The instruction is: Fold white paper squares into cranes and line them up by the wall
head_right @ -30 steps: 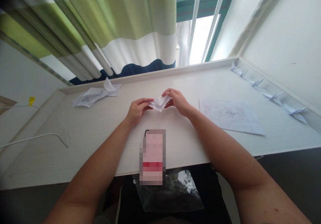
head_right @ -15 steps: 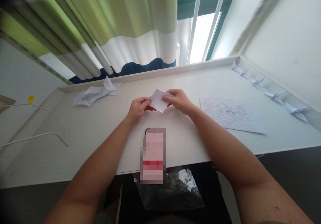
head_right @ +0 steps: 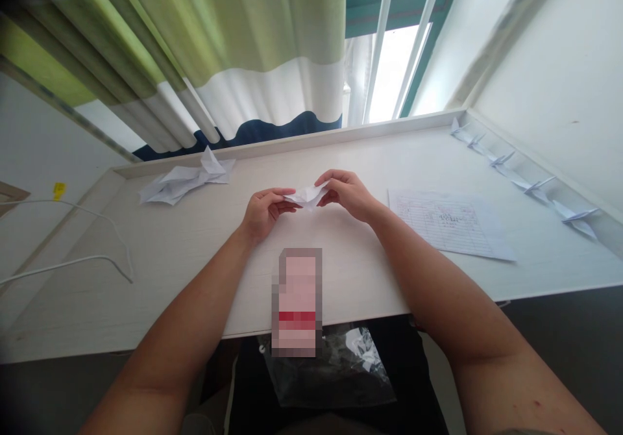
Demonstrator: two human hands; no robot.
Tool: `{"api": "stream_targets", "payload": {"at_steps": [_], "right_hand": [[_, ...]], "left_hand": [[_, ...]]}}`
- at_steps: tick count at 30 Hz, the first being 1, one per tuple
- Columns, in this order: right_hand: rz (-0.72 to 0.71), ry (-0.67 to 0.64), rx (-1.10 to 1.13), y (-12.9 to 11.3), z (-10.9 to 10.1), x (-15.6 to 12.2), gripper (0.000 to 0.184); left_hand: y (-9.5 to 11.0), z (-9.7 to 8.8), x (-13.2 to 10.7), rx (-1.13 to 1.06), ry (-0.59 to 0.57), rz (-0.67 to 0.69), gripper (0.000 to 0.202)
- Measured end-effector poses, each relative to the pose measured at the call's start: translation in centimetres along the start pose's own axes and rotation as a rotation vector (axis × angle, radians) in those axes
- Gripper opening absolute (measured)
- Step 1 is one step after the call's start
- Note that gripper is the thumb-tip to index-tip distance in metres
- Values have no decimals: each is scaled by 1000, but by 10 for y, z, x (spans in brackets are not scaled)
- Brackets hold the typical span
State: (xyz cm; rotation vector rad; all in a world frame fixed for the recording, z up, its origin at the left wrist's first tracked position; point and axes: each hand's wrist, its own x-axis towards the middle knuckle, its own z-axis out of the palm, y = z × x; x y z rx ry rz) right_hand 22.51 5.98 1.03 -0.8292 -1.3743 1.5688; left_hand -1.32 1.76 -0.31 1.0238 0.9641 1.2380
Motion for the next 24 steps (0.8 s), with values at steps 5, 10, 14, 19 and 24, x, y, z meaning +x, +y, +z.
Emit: {"api": "stream_targets", "payload": {"at_steps": [5,10,14,19,24], "right_hand": [[10,-4,-37,0,3,-2,30],[41,-35,-227,3,3,-3,35],[2,-114,-444,2,-3,-1,35],[-102,-181,-718,-1,-6,-2,30],[-504,-129,-1150,-4,4,-7,22]], "left_hand": [[-6,4,0,181,50,133,30],[-8,8,-2,357,45,218,40],[-10,6,-1,454,25,261,31],[-13,1,2,594,14,312,28],[-7,3,0,951,-31,776,18]]}}
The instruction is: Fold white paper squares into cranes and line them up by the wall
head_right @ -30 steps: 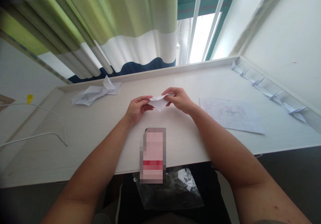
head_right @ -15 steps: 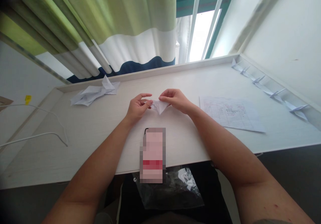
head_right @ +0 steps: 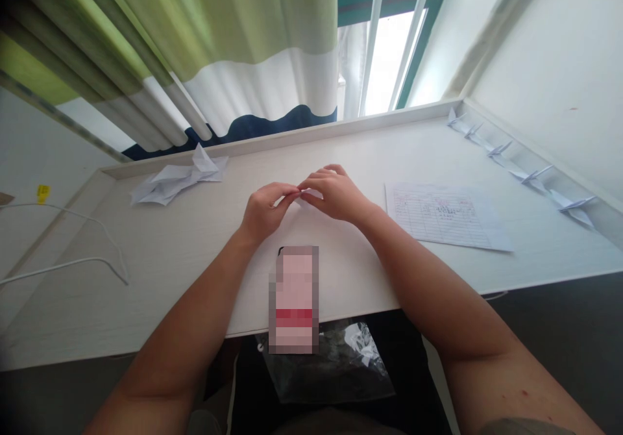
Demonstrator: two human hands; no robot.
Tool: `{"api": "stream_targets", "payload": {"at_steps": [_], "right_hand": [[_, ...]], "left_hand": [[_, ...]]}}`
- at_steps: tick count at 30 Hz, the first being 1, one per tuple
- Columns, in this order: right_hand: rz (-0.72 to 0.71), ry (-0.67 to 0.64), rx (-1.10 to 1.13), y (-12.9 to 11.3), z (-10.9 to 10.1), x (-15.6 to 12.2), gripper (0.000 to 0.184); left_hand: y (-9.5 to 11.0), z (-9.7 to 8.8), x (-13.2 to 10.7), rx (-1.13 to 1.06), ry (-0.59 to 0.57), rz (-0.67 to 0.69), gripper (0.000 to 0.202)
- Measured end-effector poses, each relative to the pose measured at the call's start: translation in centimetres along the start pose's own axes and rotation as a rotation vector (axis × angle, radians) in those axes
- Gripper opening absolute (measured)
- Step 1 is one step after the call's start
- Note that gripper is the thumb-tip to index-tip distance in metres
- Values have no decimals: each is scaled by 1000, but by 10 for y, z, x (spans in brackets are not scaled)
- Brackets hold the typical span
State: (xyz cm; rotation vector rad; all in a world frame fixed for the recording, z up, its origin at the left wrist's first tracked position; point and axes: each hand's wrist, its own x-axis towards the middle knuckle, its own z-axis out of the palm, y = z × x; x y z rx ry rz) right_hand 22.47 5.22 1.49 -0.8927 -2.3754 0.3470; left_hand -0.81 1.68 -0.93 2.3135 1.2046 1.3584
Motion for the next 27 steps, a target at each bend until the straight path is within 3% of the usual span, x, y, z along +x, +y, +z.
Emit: {"api": "stream_targets", "payload": {"at_steps": [3,6,10,15,18,20,23,27], "right_hand": [[-90,45,-104,-6,1,2,24],[-129,72,-128,-7,1,3,26],[-146,131,-133,9,-5,2,24],[7,294,-168,45,-24,-7,27],[44,407,-175,40,-25,-6,29],[-31,385,-157,25,-20,-2,26],[-172,225,-132,5,-10,3,22],[-117,203,-160,8,-7,2,30]], "left_hand": [[3,-2,3,117,37,185,21],[4,-6,5,156,40,236,25],[2,-20,8,190,50,244,23],[-14,-47,8,262,225,120,28],[-17,-47,7,235,260,81,30],[-13,-38,7,189,199,130,28],[-3,-24,7,95,155,147,26],[3,-20,6,13,169,34,34]]}}
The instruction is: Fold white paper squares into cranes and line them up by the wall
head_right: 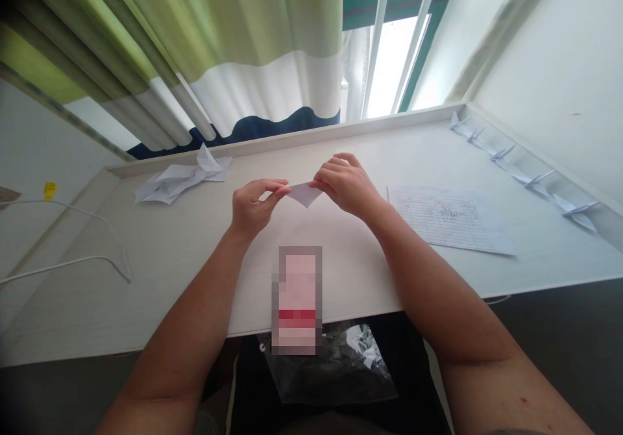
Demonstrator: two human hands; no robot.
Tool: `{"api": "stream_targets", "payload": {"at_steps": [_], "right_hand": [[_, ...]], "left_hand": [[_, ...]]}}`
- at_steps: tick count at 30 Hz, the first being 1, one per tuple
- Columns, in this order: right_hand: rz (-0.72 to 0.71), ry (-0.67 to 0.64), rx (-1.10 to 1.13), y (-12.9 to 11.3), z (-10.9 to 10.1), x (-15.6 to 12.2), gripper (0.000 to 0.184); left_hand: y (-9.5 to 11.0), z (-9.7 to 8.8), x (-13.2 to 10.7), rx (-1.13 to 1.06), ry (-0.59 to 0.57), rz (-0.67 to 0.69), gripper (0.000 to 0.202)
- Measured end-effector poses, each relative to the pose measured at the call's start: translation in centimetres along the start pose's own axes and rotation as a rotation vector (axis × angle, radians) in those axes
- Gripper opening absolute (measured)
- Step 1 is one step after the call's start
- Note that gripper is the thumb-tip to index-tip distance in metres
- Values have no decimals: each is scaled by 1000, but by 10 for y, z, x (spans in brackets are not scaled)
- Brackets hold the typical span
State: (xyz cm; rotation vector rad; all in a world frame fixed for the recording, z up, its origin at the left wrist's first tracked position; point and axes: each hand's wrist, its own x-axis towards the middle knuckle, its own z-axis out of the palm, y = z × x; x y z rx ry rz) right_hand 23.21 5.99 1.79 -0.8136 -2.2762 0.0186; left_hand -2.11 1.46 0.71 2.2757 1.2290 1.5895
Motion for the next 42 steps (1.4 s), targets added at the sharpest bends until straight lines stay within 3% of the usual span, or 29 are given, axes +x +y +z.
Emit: {"api": "stream_targets", "payload": {"at_steps": [5,8,10,12,14,17,23,28,32,38,42], "right_hand": [[108,2,58,21,-2,-7,30],[262,11,132,27,-5,-8,31],[376,33,183,27,-7,-7,32],[451,-13,295,24,-7,-7,36],[484,-151,444,19,-5,-7,42],[531,-275,612,16,1,-9,50],[595,-182,866,15,7,-8,63],[538,-137,836,14,13,-8,49],[605,-77,813,14,23,-9,42],[705,104,888,8,34,-4,46],[727,-1,1039,5,33,-6,51]], "left_hand": [[-5,-7,0,-70,21,-243,47],[-13,-11,0,-58,152,-376,53],[-20,-11,-1,-17,240,-354,53],[-25,-8,-2,19,151,-193,52],[-27,-1,-3,53,-24,-9,69],[-27,11,-7,54,-169,79,44],[-26,26,-12,-62,-105,-138,40],[-22,30,-11,-101,-258,-162,26],[-22,33,-14,-209,-248,-202,18],[-31,35,-10,-462,-183,-411,25],[-39,35,-7,-615,-98,-510,40]]}}
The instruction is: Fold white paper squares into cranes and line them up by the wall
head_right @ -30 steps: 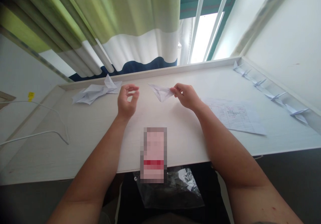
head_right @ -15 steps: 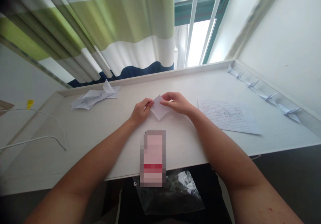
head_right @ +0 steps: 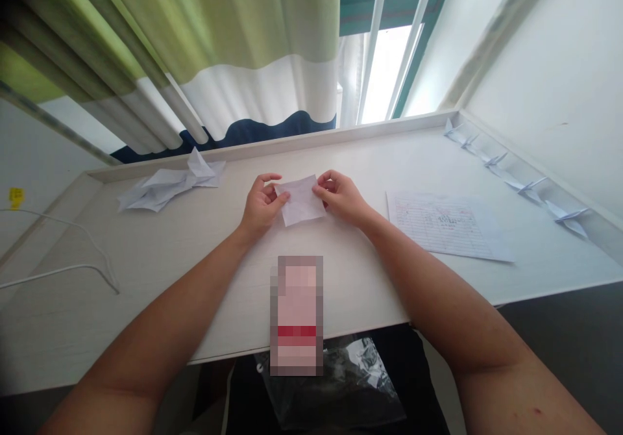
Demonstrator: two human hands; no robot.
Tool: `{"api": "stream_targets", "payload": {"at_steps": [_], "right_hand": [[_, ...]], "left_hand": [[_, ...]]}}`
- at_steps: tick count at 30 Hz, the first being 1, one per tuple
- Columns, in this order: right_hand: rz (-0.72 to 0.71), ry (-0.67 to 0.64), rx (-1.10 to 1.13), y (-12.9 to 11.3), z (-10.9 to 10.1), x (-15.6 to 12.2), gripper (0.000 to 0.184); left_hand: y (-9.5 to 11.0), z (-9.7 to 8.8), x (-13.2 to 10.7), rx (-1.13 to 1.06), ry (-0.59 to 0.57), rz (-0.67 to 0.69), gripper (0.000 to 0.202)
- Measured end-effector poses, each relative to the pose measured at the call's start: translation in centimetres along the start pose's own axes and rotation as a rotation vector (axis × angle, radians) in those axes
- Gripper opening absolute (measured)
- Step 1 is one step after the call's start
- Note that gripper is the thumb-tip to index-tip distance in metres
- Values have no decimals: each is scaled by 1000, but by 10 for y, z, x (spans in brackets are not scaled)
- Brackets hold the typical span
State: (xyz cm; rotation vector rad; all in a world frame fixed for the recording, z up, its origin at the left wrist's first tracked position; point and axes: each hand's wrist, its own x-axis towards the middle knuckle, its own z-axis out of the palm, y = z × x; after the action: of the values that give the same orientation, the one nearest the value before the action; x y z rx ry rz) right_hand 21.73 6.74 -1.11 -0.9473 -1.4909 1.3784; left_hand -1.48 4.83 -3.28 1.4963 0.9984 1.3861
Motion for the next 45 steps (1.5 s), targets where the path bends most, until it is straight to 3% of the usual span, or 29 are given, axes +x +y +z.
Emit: {"api": "stream_targets", "payload": {"at_steps": [4,9,15,21,24,28,32,36,40,45], "right_hand": [[70,-156,2,-2,1,-4,47],[9,-62,33,-4,2,-4,46],[14,-91,70,-4,-6,-3,42],[29,-88,34,-2,-11,1,18],[40,-44,34,-2,-11,2,30],[-32,9,-151,-5,-7,0,37],[-131,-142,-401,-12,3,-7,35],[-190,-155,-517,-18,7,-11,37],[-162,-144,-542,-18,-9,-8,40],[-59,-150,-428,-14,-36,-1,46]], "left_hand": [[-2,-3,0,-44,46,-15,55],[-1,-2,0,-107,-51,-116,71],[2,-1,1,-121,-74,-163,55],[12,-10,2,-166,-74,-184,16],[17,-8,0,-129,-61,-178,19],[17,2,-6,10,-41,-70,29],[15,6,-9,34,-121,-89,41],[14,3,-7,56,-174,-87,46],[13,1,-5,31,-126,-80,53],[12,-2,-4,10,-30,-150,47]]}}
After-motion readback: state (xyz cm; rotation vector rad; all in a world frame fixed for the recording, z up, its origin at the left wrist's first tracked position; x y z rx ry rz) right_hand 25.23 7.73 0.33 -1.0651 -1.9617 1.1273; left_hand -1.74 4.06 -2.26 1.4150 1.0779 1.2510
